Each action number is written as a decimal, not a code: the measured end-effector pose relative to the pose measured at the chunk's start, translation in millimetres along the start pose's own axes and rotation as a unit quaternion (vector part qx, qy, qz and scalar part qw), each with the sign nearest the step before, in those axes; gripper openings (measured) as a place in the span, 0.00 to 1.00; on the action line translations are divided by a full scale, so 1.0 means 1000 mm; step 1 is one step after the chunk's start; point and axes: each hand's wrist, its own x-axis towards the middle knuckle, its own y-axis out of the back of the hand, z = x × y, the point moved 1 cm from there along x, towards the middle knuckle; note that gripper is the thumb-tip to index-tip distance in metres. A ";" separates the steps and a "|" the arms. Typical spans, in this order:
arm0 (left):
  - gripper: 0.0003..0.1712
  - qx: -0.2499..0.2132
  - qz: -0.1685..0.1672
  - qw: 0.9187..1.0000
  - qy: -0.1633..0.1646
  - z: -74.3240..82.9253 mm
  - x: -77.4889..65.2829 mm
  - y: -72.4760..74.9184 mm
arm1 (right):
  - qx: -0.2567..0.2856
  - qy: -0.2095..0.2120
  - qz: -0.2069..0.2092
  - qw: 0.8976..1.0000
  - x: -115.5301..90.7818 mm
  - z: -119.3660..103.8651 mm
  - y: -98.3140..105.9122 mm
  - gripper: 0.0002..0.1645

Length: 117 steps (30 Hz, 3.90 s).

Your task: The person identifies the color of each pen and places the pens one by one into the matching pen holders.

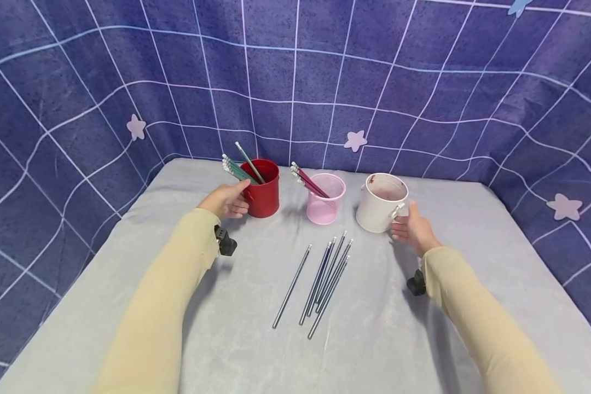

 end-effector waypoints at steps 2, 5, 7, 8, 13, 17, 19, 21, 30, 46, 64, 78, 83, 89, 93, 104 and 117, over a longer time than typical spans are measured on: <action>0.42 -0.005 0.004 1.000 -0.002 0.003 -0.003 0.001 | 0.007 -0.011 -0.006 1.000 -0.002 0.002 -0.005 0.51; 0.38 -0.008 0.016 1.000 -0.003 0.009 -0.007 0.002 | -0.003 -0.021 -0.003 1.000 -0.007 0.003 -0.012 0.44; 0.36 -0.010 0.019 1.000 -0.003 0.013 -0.009 0.002 | -0.026 -0.026 -0.012 0.999 -0.011 0.004 -0.015 0.38; 0.35 -0.013 0.020 1.000 -0.002 0.013 -0.009 0.002 | -0.043 -0.026 -0.022 0.998 -0.013 0.004 -0.016 0.34; 0.35 -0.027 0.010 1.000 0.000 0.014 -0.008 0.000 | -0.181 -0.026 -0.121 0.976 -0.021 0.006 -0.024 0.28; 0.34 -0.041 -0.003 0.999 -0.001 0.015 -0.008 0.000 | -0.273 -0.026 -0.154 0.949 -0.024 0.005 -0.039 0.23; 0.33 -0.047 -0.007 0.999 -0.005 0.015 -0.007 0.000 | -0.305 -0.025 -0.152 0.940 -0.024 0.004 -0.048 0.21; 0.33 -0.048 -0.011 0.999 -0.010 0.015 -0.006 0.000 | -0.336 -0.027 -0.155 0.929 -0.025 0.002 -0.058 0.20; 0.36 -0.029 0.000 1.000 -0.007 0.009 -0.001 0.001 | -0.443 -0.016 -0.158 0.882 -0.025 0.005 -0.088 0.18; 0.38 -0.026 0.011 0.999 -0.025 -0.003 0.025 0.008 | -0.374 -0.042 -0.140 0.916 -0.020 0.012 -0.096 0.14; 0.36 -0.013 0.052 0.998 -0.022 0.006 -0.003 -0.003 | -0.284 -0.071 -0.146 0.945 -0.019 0.015 -0.084 0.13; 0.32 -0.062 0.059 0.996 -0.018 0.008 -0.001 -0.002 | -0.074 0.035 -0.197 0.977 -0.026 -0.027 -0.039 0.13; 0.27 -0.062 0.063 0.996 -0.018 0.008 0.001 -0.003 | -0.030 0.088 -0.172 0.981 -0.032 -0.048 -0.030 0.10; 0.21 -0.058 0.063 0.996 -0.013 0.005 0.002 -0.004 | -0.007 0.131 -0.124 0.984 -0.038 -0.075 -0.019 0.15; 0.29 -0.048 0.057 0.997 -0.013 0.004 0.002 -0.002 | 0.024 0.163 -0.107 0.981 -0.040 -0.088 -0.010 0.17; 0.42 0.008 0.055 0.998 -0.007 -0.001 0.004 0.000 | -0.006 0.186 -0.066 0.980 -0.049 -0.105 0.010 0.17; 0.50 -0.018 0.009 1.000 -0.004 -0.011 0.014 0.002 | -0.010 0.223 -0.020 0.975 -0.053 -0.116 0.033 0.20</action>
